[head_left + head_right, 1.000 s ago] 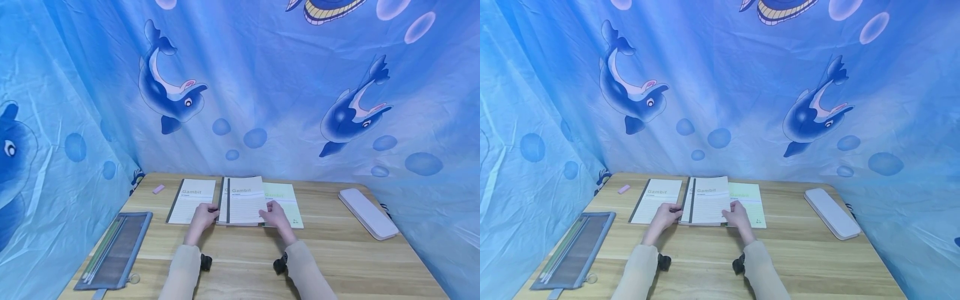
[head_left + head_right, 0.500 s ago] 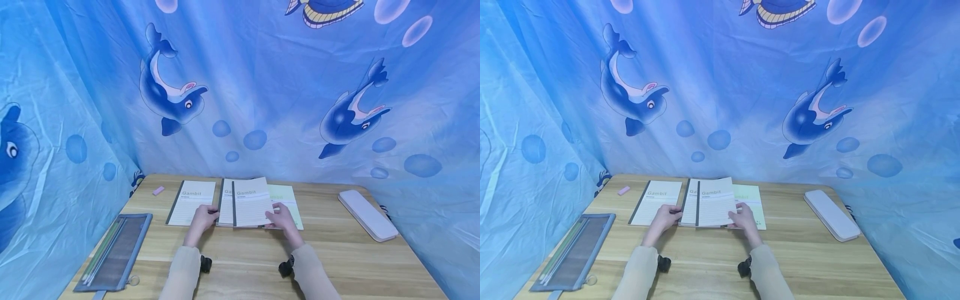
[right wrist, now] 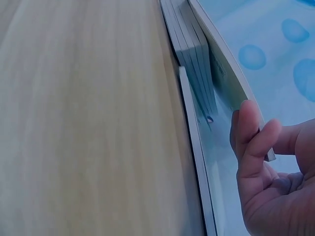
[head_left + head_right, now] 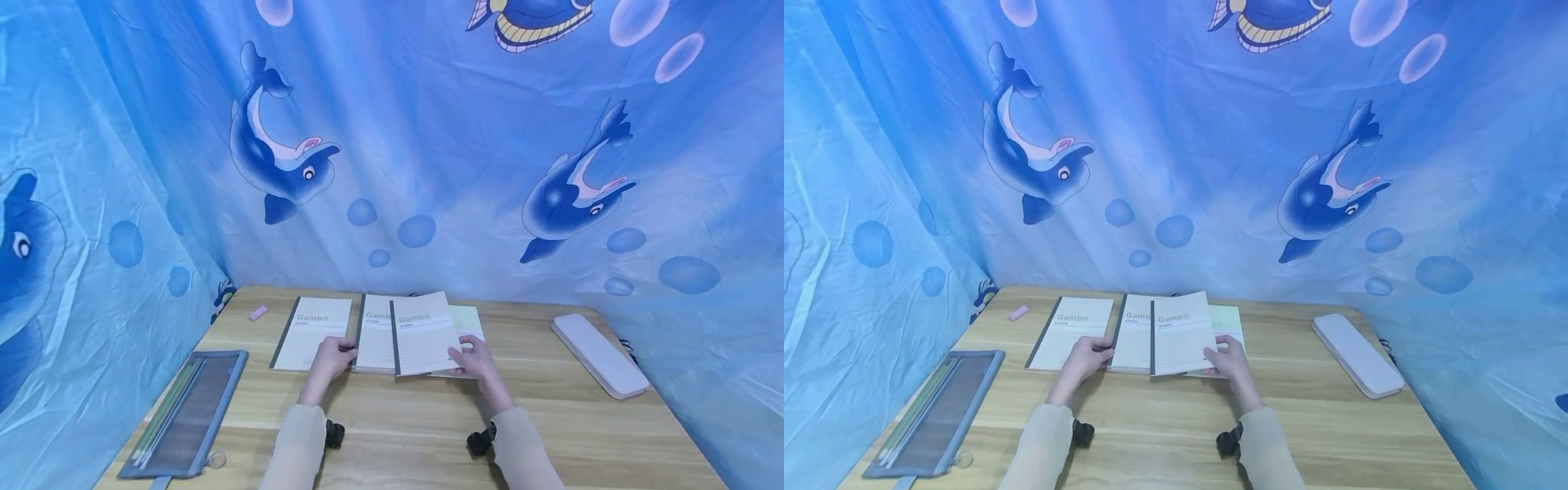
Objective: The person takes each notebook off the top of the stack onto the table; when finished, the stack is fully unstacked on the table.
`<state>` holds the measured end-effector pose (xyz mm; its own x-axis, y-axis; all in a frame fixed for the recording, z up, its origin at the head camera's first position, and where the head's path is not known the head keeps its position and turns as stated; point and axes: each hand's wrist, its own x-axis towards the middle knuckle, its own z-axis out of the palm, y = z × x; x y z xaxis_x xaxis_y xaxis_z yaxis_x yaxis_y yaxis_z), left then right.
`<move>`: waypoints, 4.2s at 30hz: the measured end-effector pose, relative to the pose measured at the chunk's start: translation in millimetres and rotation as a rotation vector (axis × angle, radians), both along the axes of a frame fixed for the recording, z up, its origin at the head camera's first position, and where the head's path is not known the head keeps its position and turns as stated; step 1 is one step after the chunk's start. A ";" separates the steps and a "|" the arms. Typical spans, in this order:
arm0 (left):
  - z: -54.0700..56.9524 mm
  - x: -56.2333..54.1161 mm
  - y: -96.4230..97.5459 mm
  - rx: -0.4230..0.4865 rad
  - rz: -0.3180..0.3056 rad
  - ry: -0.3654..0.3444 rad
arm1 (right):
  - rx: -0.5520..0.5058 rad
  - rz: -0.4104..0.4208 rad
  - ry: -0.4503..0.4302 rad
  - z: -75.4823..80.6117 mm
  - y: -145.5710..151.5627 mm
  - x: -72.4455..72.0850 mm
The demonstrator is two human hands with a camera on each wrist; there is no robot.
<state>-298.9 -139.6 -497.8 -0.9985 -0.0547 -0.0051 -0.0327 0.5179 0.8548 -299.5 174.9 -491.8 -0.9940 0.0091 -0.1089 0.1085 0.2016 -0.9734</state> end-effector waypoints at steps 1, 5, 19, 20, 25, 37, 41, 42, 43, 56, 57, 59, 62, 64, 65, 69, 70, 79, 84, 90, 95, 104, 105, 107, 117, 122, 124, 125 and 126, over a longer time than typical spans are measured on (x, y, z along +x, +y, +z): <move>0.0 0.3 -0.2 -0.006 0.001 -0.001 | 0.002 -0.007 0.001 -5.1 3.0 -2.4; -0.9 1.1 -0.5 -0.015 0.003 0.000 | 0.005 -0.005 -0.002 -3.6 10.1 -1.0; 1.1 0.6 -0.9 -0.008 0.016 0.005 | -0.062 -0.040 -0.011 3.4 36.0 -1.1; 1.0 0.7 -0.8 -0.005 0.015 0.004 | -0.069 -0.038 -0.012 3.5 38.5 -0.9; 1.1 0.7 0.1 0.011 0.014 -0.002 | -0.088 -0.042 -0.010 4.1 52.8 1.1; 0.1 0.5 0.3 0.005 0.011 0.005 | -0.071 -0.049 -0.029 2.1 85.6 0.9; 0.2 0.0 0.0 -0.001 0.010 0.005 | -0.061 -0.048 -0.023 1.6 96.6 2.4; 0.4 -0.1 0.1 -0.002 0.010 0.005 | -0.058 -0.047 -0.019 1.7 99.4 3.0; 0.4 -0.2 0.1 -0.005 0.010 0.007 | -0.053 -0.044 -0.014 1.8 102.3 3.4; -1.3 0.9 -0.6 0.025 0.010 0.003 | -0.005 -0.061 -0.044 -2.5 140.6 6.5; -1.2 1.0 -0.5 0.026 0.011 0.004 | -0.001 -0.055 -0.046 -2.5 143.5 7.0; -1.0 1.1 -0.5 0.026 0.011 0.006 | 0.004 -0.045 -0.049 -2.5 149.0 8.0; -0.4 1.2 -0.3 0.029 0.012 0.010 | 0.001 -0.033 -0.057 -3.4 157.2 8.7; 0.0 1.0 0.0 0.033 0.013 0.008 | -0.005 -0.033 -0.065 -4.6 162.5 8.7; 0.2 1.0 0.2 0.039 0.014 0.006 | -0.003 -0.033 -0.069 -5.3 165.4 8.4; 1.2 1.9 0.9 0.049 0.013 -0.007 | 0.027 -0.062 -0.095 -7.5 175.8 9.3; 1.3 2.2 1.0 0.054 0.014 -0.011 | 0.036 -0.068 -0.103 -7.8 178.4 9.7; 2.5 3.6 2.1 0.062 0.017 -0.009 | 0.029 -0.104 -0.142 -9.6 195.8 11.9; 1.6 3.6 1.1 0.061 0.017 -0.006 | 0.067 -0.131 -0.155 -11.0 200.3 11.3; 1.5 3.2 1.0 0.051 0.010 0.009 | 0.138 -0.198 -0.165 -10.1 203.0 11.2; 1.3 3.0 1.7 0.055 0.016 0.004 | 0.187 -0.233 -0.161 -7.2 202.2 12.0; -0.2 3.0 1.7 0.068 0.027 -0.016 | 0.210 -0.264 -0.167 -7.1 201.6 13.8; -0.1 2.8 1.7 0.062 0.022 -0.010 | 0.212 -0.270 -0.164 -7.7 201.9 13.7; 0.1 2.4 1.6 0.060 0.022 -0.007 | 0.226 -0.283 -0.161 -8.9 202.3 13.6; 0.2 2.1 0.6 0.051 0.017 -0.001 | 0.392 -0.296 -0.117 -8.5 201.1 15.4; -0.3 2.9 0.4 0.050 0.016 -0.006 | 0.467 -0.286 -0.103 -5.2 197.7 19.9; -0.3 3.4 0.3 0.049 0.017 -0.008 | 0.483 -0.282 -0.099 -3.7 196.1 21.9; -0.2 3.5 0.3 0.047 0.017 -0.009 | 0.491 -0.280 -0.099 -3.1 195.4 22.7; 0.0 3.7 0.3 0.049 0.018 -0.010 | 0.497 -0.279 -0.101 -2.6 195.0 23.1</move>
<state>-295.3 -139.3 -497.8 -0.9972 -0.0721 -0.0185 -0.0507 0.4748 0.8786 -276.4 369.9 -494.4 -0.9316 0.3438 -0.1183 0.3104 0.5828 -0.7510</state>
